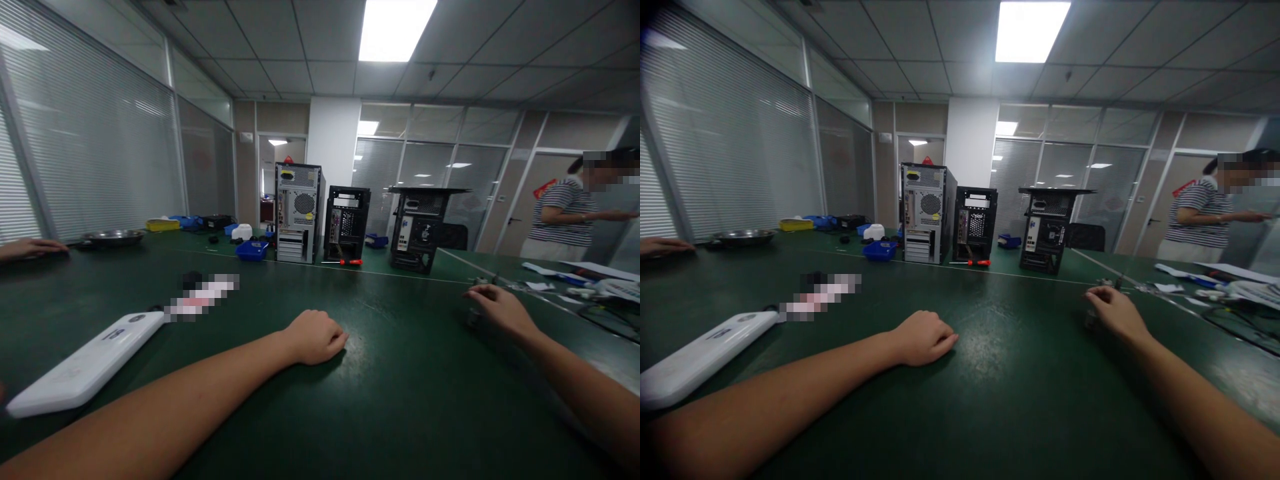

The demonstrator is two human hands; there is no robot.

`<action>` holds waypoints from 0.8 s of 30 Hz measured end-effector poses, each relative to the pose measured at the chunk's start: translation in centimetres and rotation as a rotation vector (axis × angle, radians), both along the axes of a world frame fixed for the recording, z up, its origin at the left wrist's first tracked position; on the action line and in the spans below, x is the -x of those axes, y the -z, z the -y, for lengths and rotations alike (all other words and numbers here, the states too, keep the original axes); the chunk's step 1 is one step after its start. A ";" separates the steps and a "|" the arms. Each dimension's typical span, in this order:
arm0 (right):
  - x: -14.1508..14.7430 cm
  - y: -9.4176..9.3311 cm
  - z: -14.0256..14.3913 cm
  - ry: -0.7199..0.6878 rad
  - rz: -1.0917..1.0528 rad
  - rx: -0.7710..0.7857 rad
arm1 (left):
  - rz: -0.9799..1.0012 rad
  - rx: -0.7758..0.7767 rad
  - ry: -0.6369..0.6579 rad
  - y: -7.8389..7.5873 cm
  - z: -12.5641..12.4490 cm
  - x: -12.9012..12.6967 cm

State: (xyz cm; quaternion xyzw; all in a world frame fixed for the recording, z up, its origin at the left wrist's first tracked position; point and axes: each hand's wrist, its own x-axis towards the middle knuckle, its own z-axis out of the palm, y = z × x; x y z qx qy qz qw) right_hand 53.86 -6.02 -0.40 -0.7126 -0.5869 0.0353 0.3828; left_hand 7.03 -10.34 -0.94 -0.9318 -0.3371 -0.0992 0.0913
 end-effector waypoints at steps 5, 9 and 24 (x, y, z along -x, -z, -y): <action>-1.1 -1.8 1.8 -0.027 -0.080 -0.073 | 0.015 0.003 0.007 0.0 -0.1 0.0; -2.4 -1.2 1.6 -0.057 0.082 0.043 | 0.018 0.003 -0.001 0.1 -0.1 0.0; -2.3 0.4 0.3 -0.072 0.267 0.142 | 0.023 0.010 0.006 0.3 -0.2 0.0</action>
